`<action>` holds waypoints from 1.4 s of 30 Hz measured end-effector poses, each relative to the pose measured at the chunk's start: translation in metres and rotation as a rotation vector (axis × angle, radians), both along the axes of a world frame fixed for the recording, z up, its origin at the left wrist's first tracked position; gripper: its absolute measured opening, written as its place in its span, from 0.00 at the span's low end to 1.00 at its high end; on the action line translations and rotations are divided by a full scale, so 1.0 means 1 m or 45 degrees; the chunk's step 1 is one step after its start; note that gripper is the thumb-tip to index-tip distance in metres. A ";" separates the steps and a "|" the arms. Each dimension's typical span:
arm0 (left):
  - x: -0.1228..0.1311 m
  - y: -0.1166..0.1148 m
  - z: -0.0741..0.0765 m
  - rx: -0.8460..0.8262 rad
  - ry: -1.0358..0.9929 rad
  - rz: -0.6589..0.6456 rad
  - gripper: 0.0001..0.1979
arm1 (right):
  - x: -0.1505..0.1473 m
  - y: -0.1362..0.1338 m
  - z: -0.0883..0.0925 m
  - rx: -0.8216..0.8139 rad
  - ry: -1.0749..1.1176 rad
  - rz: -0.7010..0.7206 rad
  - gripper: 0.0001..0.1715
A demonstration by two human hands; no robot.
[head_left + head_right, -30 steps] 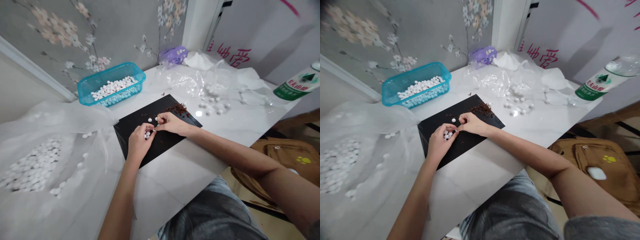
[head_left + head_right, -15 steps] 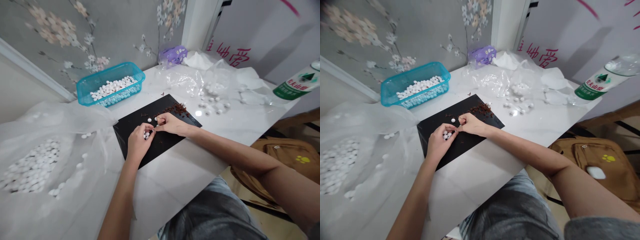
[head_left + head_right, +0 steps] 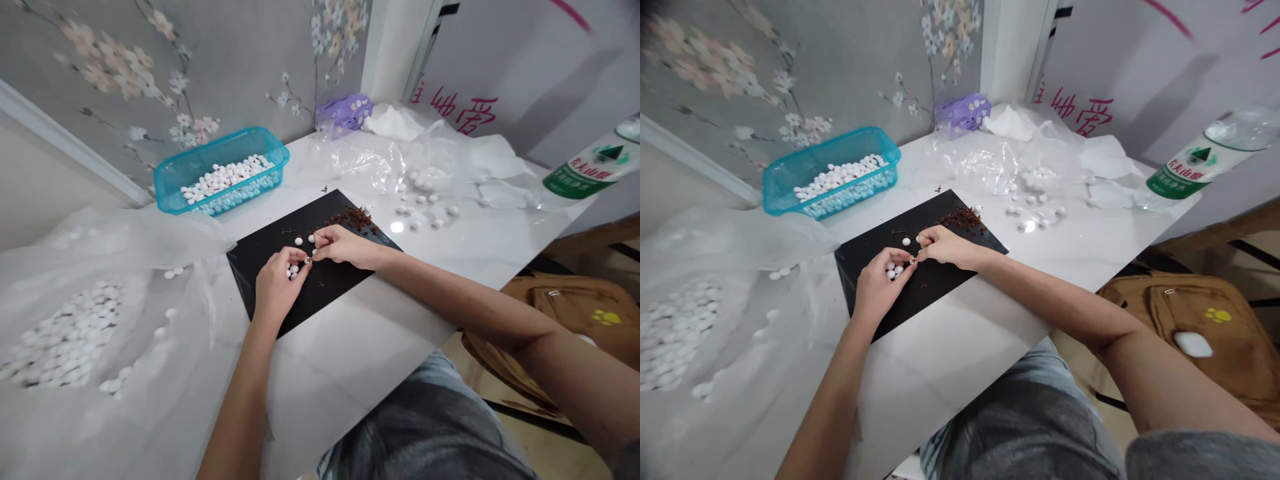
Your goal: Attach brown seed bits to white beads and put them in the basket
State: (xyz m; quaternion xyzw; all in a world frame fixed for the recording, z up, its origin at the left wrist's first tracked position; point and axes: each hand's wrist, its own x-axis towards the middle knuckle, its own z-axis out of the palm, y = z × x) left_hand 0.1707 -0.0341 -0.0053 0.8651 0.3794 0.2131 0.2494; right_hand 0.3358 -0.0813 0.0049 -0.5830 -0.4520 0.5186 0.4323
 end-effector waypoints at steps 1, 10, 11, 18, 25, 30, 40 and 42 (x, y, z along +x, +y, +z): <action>0.000 0.000 0.000 -0.003 -0.002 0.000 0.05 | 0.000 0.000 0.000 -0.002 0.011 0.002 0.21; 0.001 -0.001 0.001 0.014 0.002 0.007 0.04 | -0.001 0.002 -0.004 0.068 -0.158 -0.023 0.24; 0.001 -0.001 0.001 0.015 0.003 0.009 0.04 | -0.001 0.002 -0.004 0.064 -0.163 -0.024 0.24; 0.000 0.000 0.000 0.024 0.010 0.005 0.04 | -0.004 0.003 0.000 -0.017 -0.160 -0.083 0.24; 0.000 0.000 0.000 0.031 0.012 0.008 0.04 | -0.007 0.003 0.002 -0.029 -0.159 -0.116 0.24; 0.000 0.000 0.000 0.041 0.017 0.005 0.04 | -0.008 0.001 0.004 -0.004 -0.209 -0.113 0.24; 0.000 -0.002 0.001 0.108 0.025 0.012 0.08 | -0.003 -0.001 -0.003 0.025 -0.200 -0.120 0.23; 0.001 -0.001 0.001 0.110 0.031 0.024 0.09 | -0.003 -0.001 -0.003 -0.007 -0.131 -0.152 0.24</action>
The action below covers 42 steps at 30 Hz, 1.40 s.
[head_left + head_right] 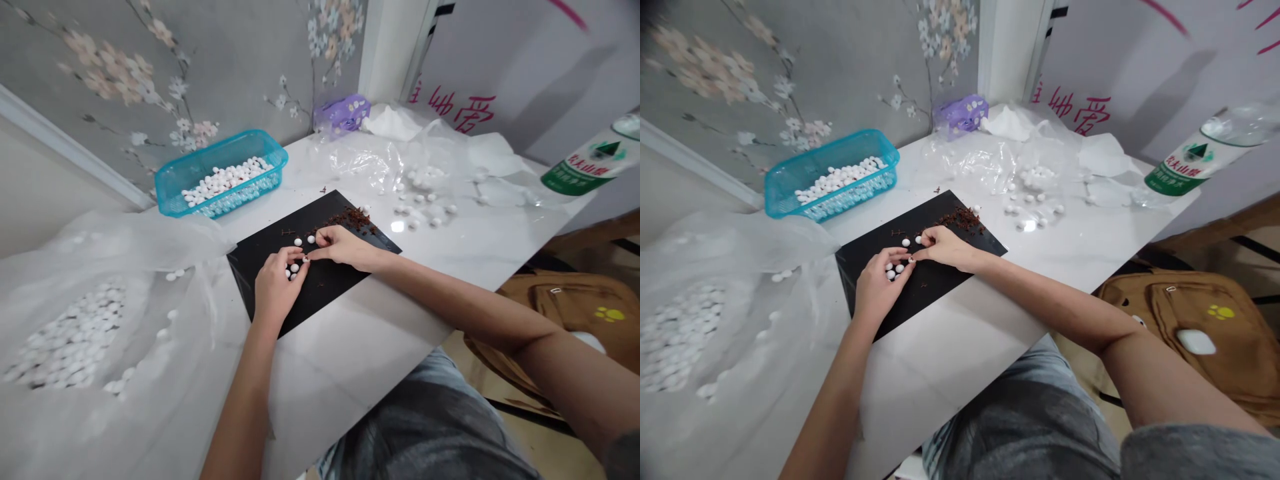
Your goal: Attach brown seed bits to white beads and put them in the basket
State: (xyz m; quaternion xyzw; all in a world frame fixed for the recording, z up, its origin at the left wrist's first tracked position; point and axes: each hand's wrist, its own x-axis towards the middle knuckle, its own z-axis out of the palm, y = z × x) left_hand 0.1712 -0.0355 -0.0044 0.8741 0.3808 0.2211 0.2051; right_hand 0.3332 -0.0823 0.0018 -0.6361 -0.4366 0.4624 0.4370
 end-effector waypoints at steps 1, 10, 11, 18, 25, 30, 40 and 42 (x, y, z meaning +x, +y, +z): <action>0.000 0.000 0.000 0.002 0.000 0.010 0.09 | 0.000 0.000 -0.001 -0.004 0.024 -0.009 0.24; -0.001 -0.001 0.000 0.131 0.040 0.044 0.12 | 0.029 0.000 0.014 0.130 -0.350 -0.197 0.15; -0.001 -0.001 0.000 0.140 0.042 0.034 0.12 | 0.033 -0.001 0.017 0.126 -0.425 -0.202 0.13; -0.001 0.000 -0.002 0.248 0.091 0.102 0.13 | 0.052 -0.004 0.021 0.028 -0.677 0.104 0.08; -0.002 0.003 -0.005 0.220 0.081 0.153 0.09 | 0.051 -0.006 0.019 0.089 -0.801 0.269 0.04; -0.002 0.005 -0.007 0.198 0.051 0.020 0.12 | 0.050 -0.004 0.013 0.167 -0.815 0.254 0.02; 0.000 0.001 -0.003 0.242 0.096 0.277 0.11 | 0.048 0.000 0.007 0.336 -0.804 0.173 0.04; 0.000 0.001 -0.003 0.214 0.106 0.273 0.11 | 0.047 -0.001 0.008 0.357 -0.769 0.154 0.05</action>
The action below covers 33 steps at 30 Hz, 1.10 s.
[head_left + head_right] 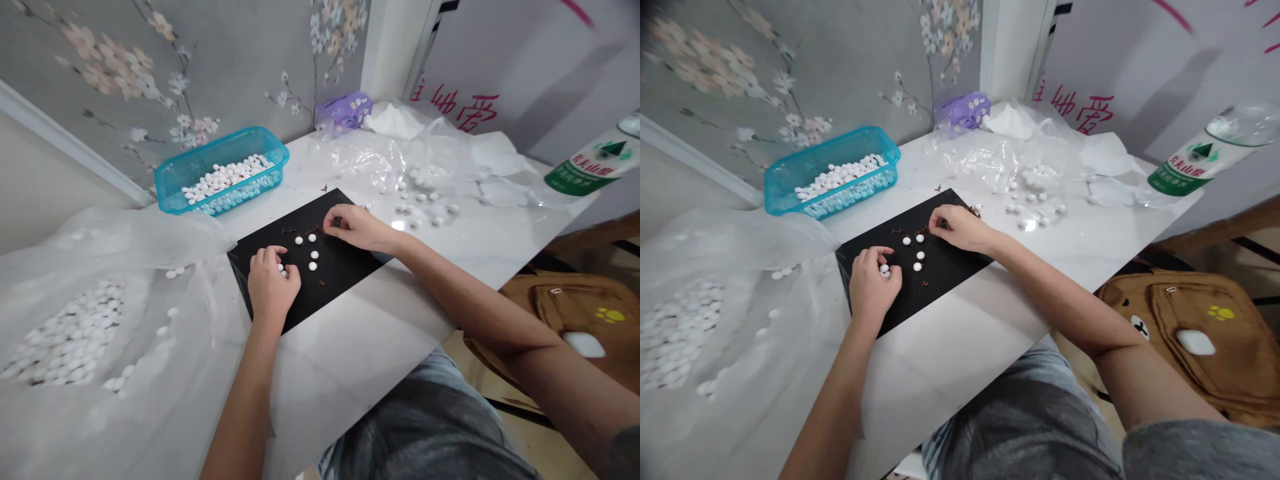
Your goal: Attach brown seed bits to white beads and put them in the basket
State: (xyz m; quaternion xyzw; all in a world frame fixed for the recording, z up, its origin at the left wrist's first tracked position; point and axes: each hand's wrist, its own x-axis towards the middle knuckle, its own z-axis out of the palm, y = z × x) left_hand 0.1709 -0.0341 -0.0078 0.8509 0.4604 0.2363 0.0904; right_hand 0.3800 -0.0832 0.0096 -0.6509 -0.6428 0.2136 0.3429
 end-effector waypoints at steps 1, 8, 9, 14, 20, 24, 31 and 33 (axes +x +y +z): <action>0.000 0.000 0.000 -0.015 0.000 -0.011 0.12 | -0.001 0.000 0.000 -0.003 0.023 -0.005 0.05; 0.001 0.001 -0.002 -0.029 -0.106 -0.142 0.10 | -0.005 0.001 -0.002 0.033 0.068 -0.059 0.05; 0.001 0.001 -0.003 -0.026 -0.127 -0.160 0.09 | -0.005 0.001 -0.002 0.032 0.070 -0.069 0.05; 0.001 0.002 -0.004 -0.017 -0.212 -0.210 0.08 | -0.004 0.002 -0.003 -0.010 0.065 -0.075 0.07; 0.000 0.002 -0.005 -0.069 -0.236 -0.219 0.06 | -0.003 0.000 -0.005 -0.037 0.019 0.002 0.07; 0.000 0.002 -0.004 -0.106 -0.195 -0.225 0.07 | -0.007 0.001 -0.006 0.018 0.169 -0.012 0.07; 0.001 -0.001 0.000 -0.127 -0.245 -0.325 0.07 | -0.015 0.002 -0.008 -0.055 0.609 -0.038 0.06; 0.001 -0.001 -0.001 -0.129 -0.234 -0.342 0.07 | -0.015 0.001 -0.008 -0.080 0.686 -0.013 0.07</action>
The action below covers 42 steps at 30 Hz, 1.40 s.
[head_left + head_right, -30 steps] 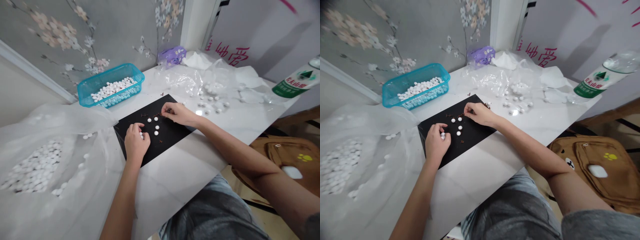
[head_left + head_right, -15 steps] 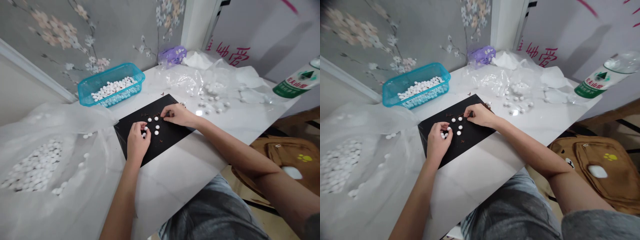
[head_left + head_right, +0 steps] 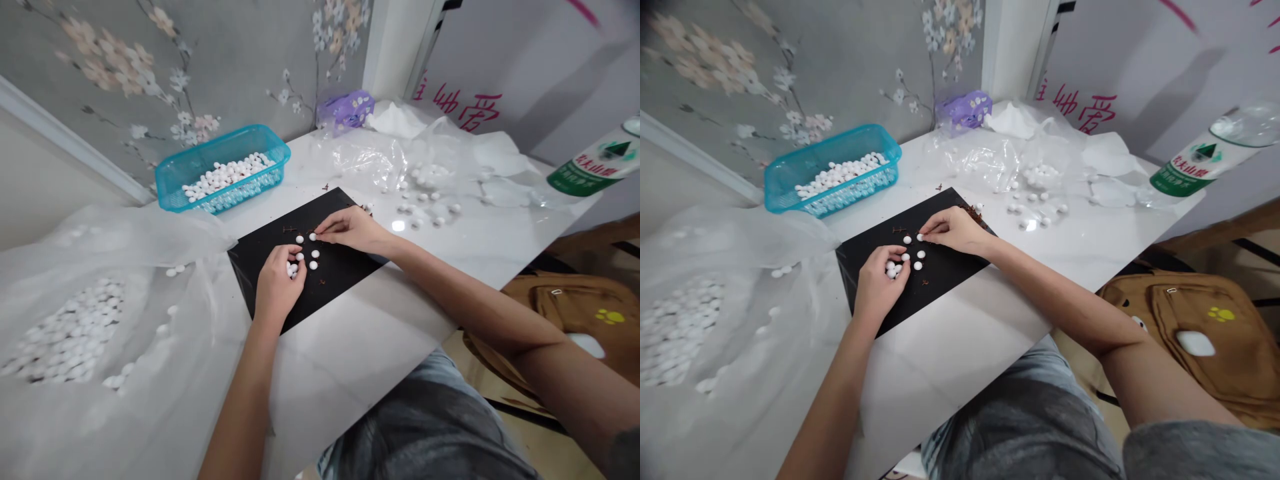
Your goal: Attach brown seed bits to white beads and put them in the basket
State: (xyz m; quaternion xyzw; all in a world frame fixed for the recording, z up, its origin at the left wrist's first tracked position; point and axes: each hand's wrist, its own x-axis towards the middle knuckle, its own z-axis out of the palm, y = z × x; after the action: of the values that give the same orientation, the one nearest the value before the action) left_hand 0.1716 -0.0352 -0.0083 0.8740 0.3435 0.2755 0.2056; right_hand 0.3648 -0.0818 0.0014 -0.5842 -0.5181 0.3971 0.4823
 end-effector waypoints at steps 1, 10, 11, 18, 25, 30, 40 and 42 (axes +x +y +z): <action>0.000 0.000 0.000 0.004 0.017 -0.005 0.07 | 0.000 0.000 0.000 0.009 0.022 0.011 0.07; -0.001 0.000 0.000 0.085 0.112 0.022 0.07 | -0.007 0.001 -0.005 0.093 -0.053 0.074 0.10; -0.001 0.000 -0.001 0.082 0.115 0.026 0.07 | -0.010 0.000 -0.005 0.052 -0.007 0.106 0.11; -0.001 -0.001 0.002 -0.057 0.094 0.047 0.10 | -0.024 -0.001 -0.007 -0.050 0.146 0.168 0.14; -0.001 -0.001 0.003 -0.114 0.060 -0.009 0.11 | -0.025 -0.001 -0.009 -0.003 0.152 0.161 0.13; -0.001 0.000 0.002 -0.114 0.067 -0.008 0.12 | -0.026 -0.001 -0.008 -0.025 0.195 0.165 0.14; -0.001 -0.001 0.003 -0.146 0.044 0.001 0.12 | -0.026 0.000 -0.008 -0.034 0.196 0.147 0.14; -0.001 -0.001 0.003 -0.147 0.035 0.000 0.12 | -0.026 0.000 -0.008 -0.032 0.179 0.151 0.14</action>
State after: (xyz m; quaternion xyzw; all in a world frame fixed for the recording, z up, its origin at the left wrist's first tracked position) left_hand 0.1710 -0.0361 -0.0052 0.8644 0.3616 0.2430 0.2509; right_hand 0.3387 -0.0821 -0.0068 -0.5291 -0.5115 0.4715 0.4859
